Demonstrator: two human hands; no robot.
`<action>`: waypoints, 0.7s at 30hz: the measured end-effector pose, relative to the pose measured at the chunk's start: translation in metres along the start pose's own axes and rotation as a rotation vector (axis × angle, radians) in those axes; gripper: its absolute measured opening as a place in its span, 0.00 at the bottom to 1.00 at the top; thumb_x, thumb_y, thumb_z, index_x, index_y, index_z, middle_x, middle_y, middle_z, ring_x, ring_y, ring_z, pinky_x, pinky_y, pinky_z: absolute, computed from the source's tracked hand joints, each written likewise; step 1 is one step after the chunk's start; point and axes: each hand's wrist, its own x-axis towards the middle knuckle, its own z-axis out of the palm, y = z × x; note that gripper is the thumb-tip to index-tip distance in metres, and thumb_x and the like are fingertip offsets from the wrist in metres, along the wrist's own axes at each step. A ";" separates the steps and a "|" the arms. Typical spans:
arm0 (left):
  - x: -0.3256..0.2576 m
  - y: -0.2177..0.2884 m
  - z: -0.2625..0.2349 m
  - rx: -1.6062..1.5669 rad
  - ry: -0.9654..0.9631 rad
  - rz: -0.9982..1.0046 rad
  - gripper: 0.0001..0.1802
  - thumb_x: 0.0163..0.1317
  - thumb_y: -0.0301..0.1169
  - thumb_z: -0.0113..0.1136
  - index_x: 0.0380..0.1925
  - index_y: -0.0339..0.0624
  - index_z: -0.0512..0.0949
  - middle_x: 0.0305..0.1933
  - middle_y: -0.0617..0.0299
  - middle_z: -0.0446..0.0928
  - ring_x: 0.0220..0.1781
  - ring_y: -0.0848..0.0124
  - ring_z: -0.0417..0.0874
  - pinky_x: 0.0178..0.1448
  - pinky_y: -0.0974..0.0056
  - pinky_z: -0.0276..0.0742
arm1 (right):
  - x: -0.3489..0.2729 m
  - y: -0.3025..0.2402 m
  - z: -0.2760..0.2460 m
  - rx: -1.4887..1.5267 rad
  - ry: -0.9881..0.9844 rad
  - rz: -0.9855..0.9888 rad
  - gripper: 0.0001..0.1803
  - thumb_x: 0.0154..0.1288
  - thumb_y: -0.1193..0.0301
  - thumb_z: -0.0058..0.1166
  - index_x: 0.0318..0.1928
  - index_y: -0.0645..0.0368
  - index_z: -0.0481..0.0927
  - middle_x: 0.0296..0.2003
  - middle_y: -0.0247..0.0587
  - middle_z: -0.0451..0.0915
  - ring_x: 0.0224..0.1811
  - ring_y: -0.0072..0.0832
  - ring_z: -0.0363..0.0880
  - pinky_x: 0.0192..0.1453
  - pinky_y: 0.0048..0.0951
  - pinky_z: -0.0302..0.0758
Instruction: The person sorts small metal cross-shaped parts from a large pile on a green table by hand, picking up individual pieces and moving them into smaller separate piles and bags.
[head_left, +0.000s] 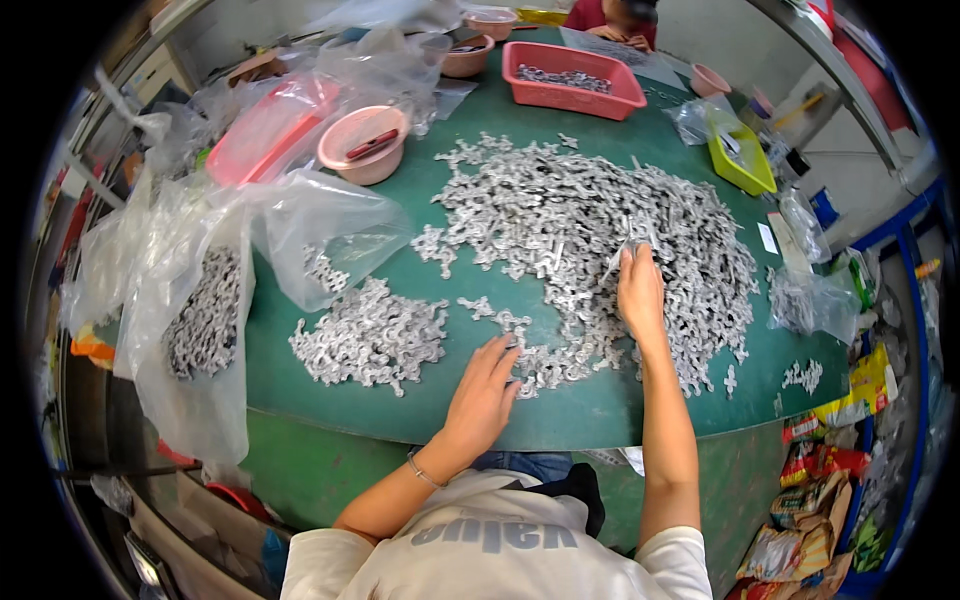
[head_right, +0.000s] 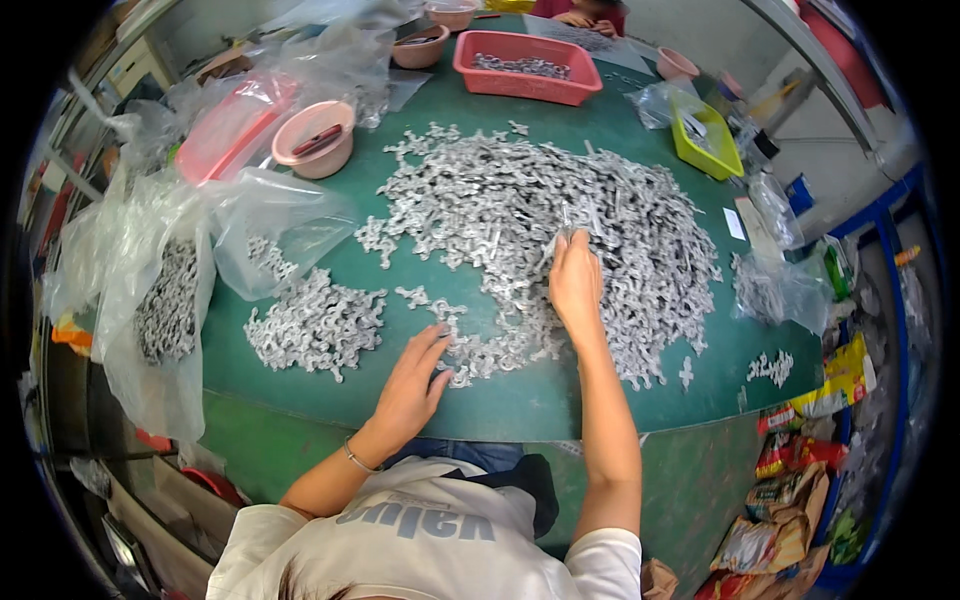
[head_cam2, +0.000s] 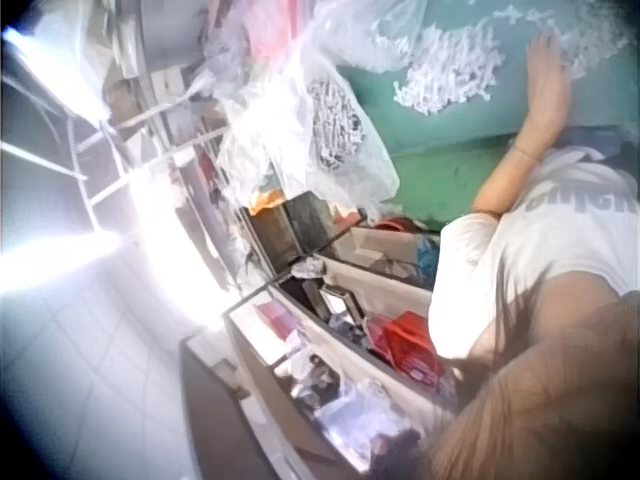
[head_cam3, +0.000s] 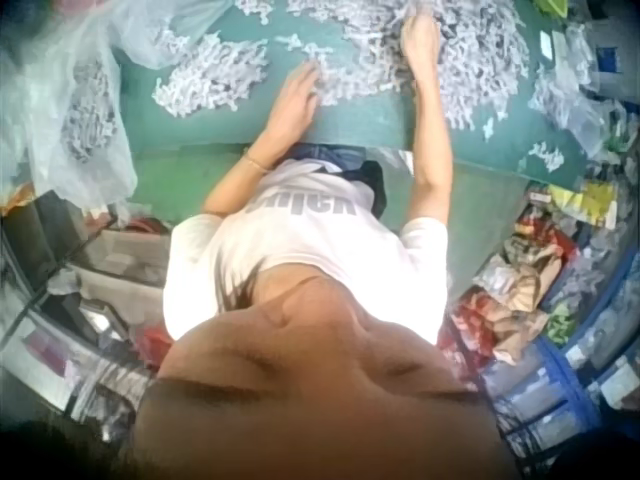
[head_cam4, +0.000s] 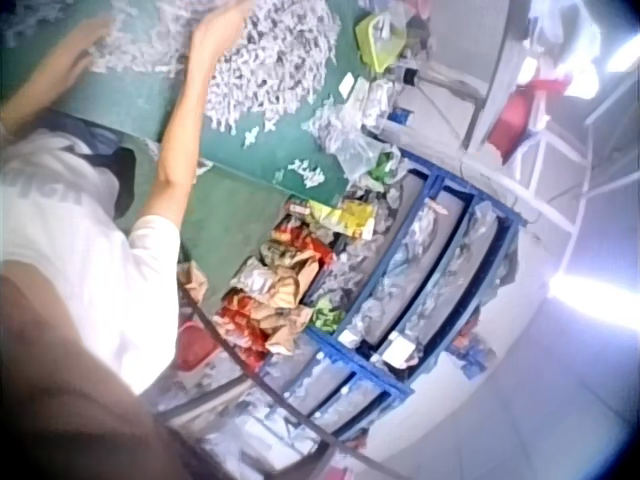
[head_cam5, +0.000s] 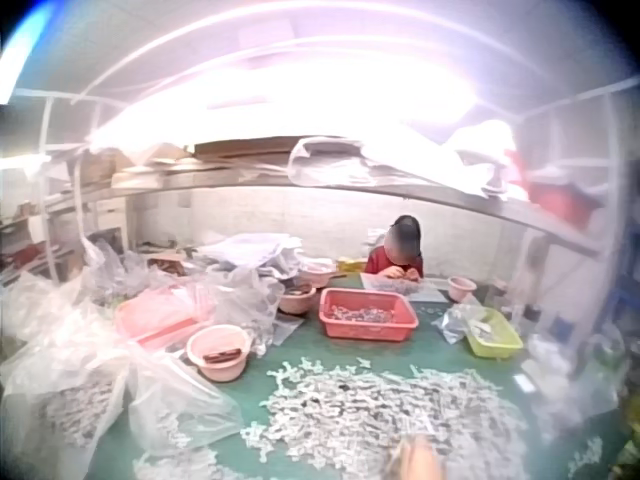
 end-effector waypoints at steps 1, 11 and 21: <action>0.003 0.002 0.004 -0.038 -0.013 0.016 0.26 0.52 0.23 0.57 0.53 0.36 0.65 0.59 0.49 0.62 0.61 0.52 0.62 0.63 0.56 0.57 | -0.001 0.023 0.003 0.281 0.048 0.014 0.14 0.67 0.64 0.38 0.29 0.62 0.65 0.18 0.44 0.69 0.18 0.35 0.69 0.25 0.37 0.67; 0.005 0.010 0.003 -0.013 -0.014 0.000 0.25 0.49 0.20 0.58 0.49 0.34 0.67 0.58 0.46 0.61 0.59 0.49 0.62 0.61 0.56 0.59 | -0.074 0.094 -0.101 1.220 0.135 0.527 0.18 0.68 0.58 0.35 0.37 0.63 0.67 0.33 0.46 0.76 0.32 0.32 0.78 0.25 0.25 0.73; 0.006 0.017 0.002 0.034 -0.051 -0.003 0.26 0.50 0.19 0.57 0.51 0.35 0.65 0.59 0.47 0.60 0.60 0.51 0.62 0.62 0.59 0.58 | -0.123 0.222 -0.167 1.299 0.311 0.871 0.13 0.67 0.66 0.39 0.45 0.62 0.69 0.27 0.41 0.72 0.20 0.26 0.68 0.15 0.22 0.63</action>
